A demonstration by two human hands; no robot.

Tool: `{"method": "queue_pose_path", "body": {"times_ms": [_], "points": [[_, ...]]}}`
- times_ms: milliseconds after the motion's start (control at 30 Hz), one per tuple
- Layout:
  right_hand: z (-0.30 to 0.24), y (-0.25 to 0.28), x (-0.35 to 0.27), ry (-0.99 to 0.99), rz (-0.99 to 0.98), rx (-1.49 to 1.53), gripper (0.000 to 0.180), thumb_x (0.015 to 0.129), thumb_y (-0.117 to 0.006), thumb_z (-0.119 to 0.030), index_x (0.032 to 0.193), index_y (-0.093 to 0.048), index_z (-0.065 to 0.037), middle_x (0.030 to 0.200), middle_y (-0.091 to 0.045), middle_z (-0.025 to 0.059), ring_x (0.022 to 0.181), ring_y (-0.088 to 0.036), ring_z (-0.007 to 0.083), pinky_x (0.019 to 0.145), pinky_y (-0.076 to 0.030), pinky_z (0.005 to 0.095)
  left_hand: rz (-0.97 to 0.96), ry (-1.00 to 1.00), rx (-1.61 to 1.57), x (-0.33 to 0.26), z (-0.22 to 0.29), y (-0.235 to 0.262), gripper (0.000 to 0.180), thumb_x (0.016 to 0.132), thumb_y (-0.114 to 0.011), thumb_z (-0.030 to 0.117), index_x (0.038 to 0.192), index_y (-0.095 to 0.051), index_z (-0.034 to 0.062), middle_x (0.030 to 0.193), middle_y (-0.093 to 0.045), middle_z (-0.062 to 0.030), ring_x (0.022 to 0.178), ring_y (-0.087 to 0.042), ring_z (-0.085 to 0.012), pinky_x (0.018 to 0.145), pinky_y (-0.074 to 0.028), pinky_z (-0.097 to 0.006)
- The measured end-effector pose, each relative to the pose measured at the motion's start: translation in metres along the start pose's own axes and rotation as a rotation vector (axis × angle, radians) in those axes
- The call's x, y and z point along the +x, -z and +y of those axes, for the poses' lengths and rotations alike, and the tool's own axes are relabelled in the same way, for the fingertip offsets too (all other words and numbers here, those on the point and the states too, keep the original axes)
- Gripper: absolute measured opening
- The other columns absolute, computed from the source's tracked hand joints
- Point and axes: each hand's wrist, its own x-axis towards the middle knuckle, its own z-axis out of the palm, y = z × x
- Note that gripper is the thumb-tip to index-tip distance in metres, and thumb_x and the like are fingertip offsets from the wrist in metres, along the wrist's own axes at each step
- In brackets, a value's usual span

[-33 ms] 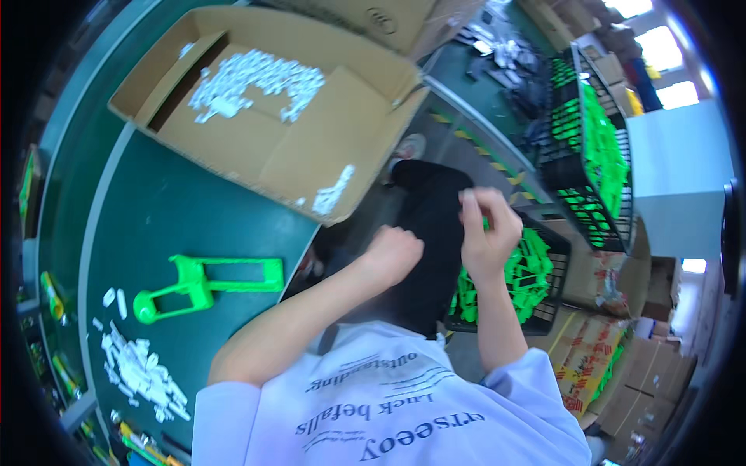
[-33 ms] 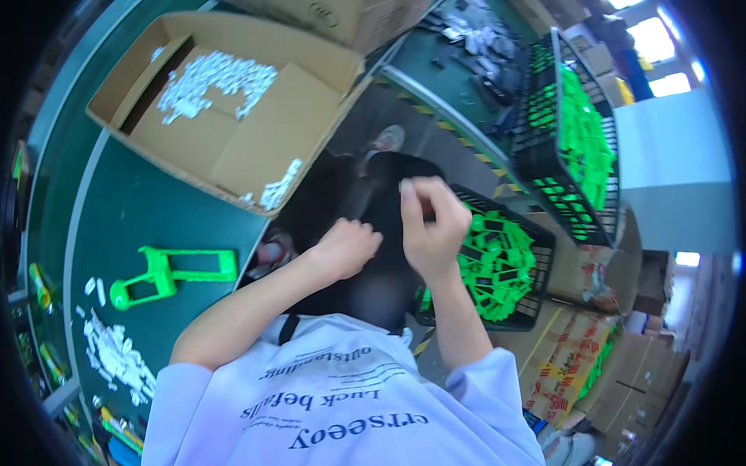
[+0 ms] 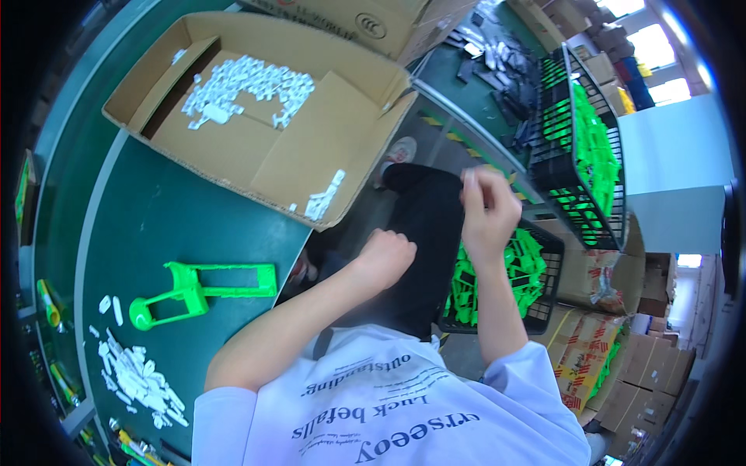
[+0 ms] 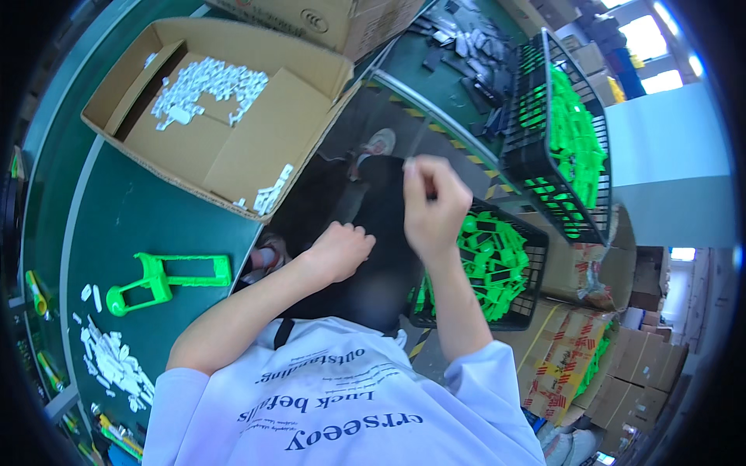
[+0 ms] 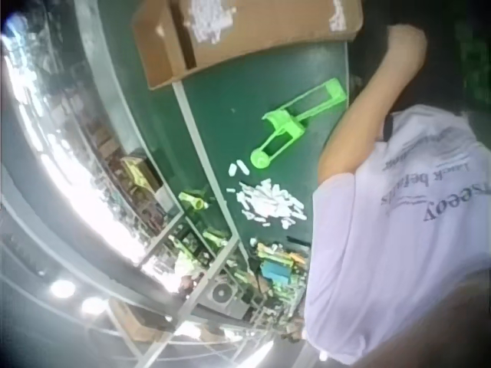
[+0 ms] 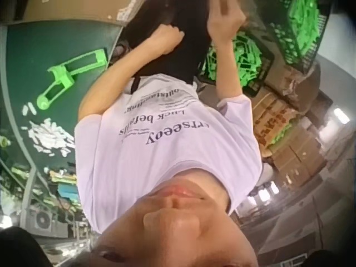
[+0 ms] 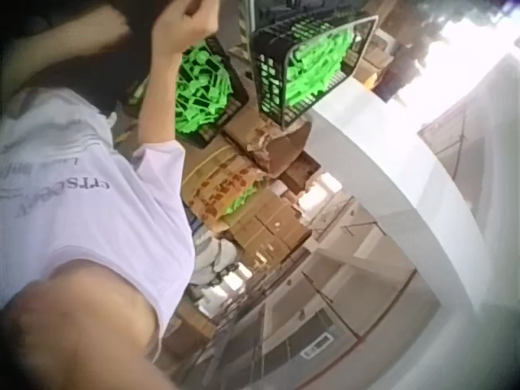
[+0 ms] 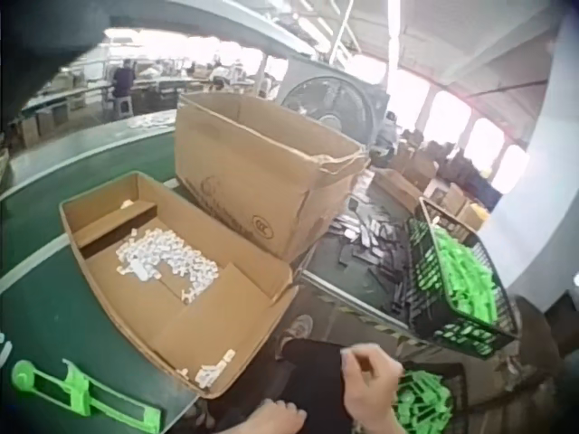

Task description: The person inserts black panels into plastic casing frames by hand and places them into a basket. The person also assembles flashlights by joining the casing halves with internal components and attaching switches and reflector heads.

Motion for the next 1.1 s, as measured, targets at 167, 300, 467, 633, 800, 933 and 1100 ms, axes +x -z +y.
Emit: {"method": "queue_pose_path", "body": {"times_ms": [167,300,467,633,800,933,1100], "points": [[0.108,0.031,0.123,0.021,0.075,-0.563,0.020,0.086,-0.067,-0.014,0.103,-0.068,-0.002,0.092,-0.070,0.0160,0.085,-0.068,0.0319,0.079,-0.052,0.0407,0.000,-0.044,0.105,0.002,0.009,0.003,0.019,0.079,-0.069,0.013,0.097,-0.066,0.0068,0.094,-0.068,-0.0104,0.089,-0.068,-0.0251,0.073,-0.052,-0.038],[0.206,0.057,0.173,-0.148,-0.148,-0.993,0.038,0.087,-0.070,-0.033,0.111,-0.066,-0.004,0.104,-0.069,0.0175,0.099,-0.065,0.0365,0.088,-0.051,0.0454,0.016,-0.071,0.096,0.007,0.014,0.000,0.016,0.080,-0.068,0.012,0.095,-0.067,0.0066,0.093,-0.068,-0.0100,0.087,-0.069,-0.0249,0.073,-0.052,-0.038],[0.203,0.027,0.177,-0.261,-0.153,-1.024,0.034,0.087,-0.070,-0.040,0.106,-0.070,-0.012,0.111,-0.066,0.0152,0.109,-0.061,0.0353,0.091,-0.049,0.0469,-0.005,-0.018,0.056,0.005,0.005,-0.006,0.016,0.083,-0.064,0.013,0.096,-0.069,0.0064,0.095,-0.070,-0.0108,0.090,-0.070,-0.0259,0.076,-0.053,-0.039],[0.111,0.003,0.150,0.161,0.125,-0.591,0.022,0.089,-0.070,-0.025,0.091,-0.071,-0.003,0.078,-0.068,0.0101,0.069,-0.063,0.0232,0.066,-0.049,0.0342,0.078,-0.028,0.028,0.005,0.008,-0.007,0.010,0.080,-0.067,0.014,0.085,-0.073,0.0090,0.086,-0.072,-0.0085,0.082,-0.071,-0.0243,0.072,-0.053,-0.042],[-0.086,-0.052,-0.013,0.745,-0.340,0.070,0.009,0.069,-0.072,-0.002,0.075,-0.065,-0.004,0.071,-0.065,0.0076,0.062,-0.062,0.0228,0.057,-0.047,0.0303,-0.145,-0.085,0.256,0.002,0.016,0.010,0.022,0.081,-0.069,0.020,0.099,-0.076,0.0090,0.092,-0.073,-0.0065,0.090,-0.070,-0.0246,0.069,-0.054,-0.047],[-0.131,-0.136,-0.069,0.642,-0.673,-0.194,0.024,0.067,-0.066,-0.014,0.087,-0.059,-0.003,0.095,-0.062,0.0110,0.081,-0.063,0.0217,0.061,-0.048,0.0339,-0.047,-0.090,0.124,0.005,0.012,-0.006,0.014,0.080,-0.067,0.015,0.091,-0.074,0.0088,0.088,-0.072,-0.0068,0.083,-0.070,-0.0246,0.068,-0.053,-0.043],[-0.127,-0.099,-0.055,0.571,-0.672,-0.191,0.029,0.067,-0.067,-0.010,0.095,-0.066,-0.003,0.096,-0.064,0.0120,0.079,-0.064,0.0211,0.060,-0.049,0.0338,0.143,-0.040,0.038,0.009,0.011,-0.007,0.007,0.079,-0.067,0.013,0.083,-0.071,0.0083,0.090,-0.071,-0.0083,0.079,-0.070,-0.0250,0.068,-0.053,-0.037]]}}
